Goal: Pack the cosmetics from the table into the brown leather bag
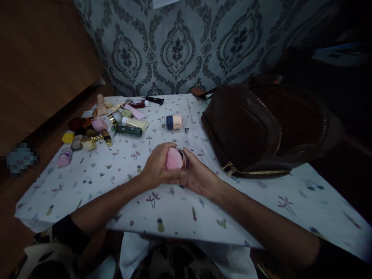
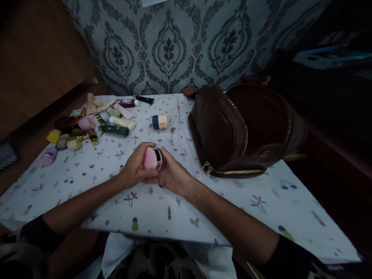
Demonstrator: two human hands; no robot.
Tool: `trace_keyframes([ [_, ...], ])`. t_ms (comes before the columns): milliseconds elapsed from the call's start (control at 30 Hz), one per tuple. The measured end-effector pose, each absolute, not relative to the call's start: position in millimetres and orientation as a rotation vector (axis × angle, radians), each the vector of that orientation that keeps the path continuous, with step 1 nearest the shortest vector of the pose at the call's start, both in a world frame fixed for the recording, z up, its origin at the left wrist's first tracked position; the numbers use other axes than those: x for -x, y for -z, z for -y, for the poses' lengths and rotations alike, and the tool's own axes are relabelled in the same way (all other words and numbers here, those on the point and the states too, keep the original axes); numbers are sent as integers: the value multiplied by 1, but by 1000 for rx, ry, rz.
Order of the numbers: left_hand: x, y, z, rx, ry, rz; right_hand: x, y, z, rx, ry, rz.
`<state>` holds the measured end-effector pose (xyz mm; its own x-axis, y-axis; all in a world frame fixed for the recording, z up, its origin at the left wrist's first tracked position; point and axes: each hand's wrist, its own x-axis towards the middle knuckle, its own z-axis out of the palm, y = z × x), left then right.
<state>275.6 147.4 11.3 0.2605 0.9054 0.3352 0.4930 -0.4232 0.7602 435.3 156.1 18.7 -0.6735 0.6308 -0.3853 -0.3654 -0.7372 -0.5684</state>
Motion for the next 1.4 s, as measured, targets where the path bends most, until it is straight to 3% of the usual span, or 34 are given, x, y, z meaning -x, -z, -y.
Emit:
trace_keyframes([
  [200,-279,-17,-146,-1881,-1058,-1307,-434,-16,-154,754,-2401,641],
  [600,-269,-12,-154,-1659,-1315,-1176,-439,-17,-160,819,-2141,616],
  [1133,-277,2,-144,-1872,-1061,-1036,-436,-13,-155,646,-2032,763],
  [1400,-269,18,-149,-2259,-1107,-1263,-432,-8,-154,746,-2022,770],
])
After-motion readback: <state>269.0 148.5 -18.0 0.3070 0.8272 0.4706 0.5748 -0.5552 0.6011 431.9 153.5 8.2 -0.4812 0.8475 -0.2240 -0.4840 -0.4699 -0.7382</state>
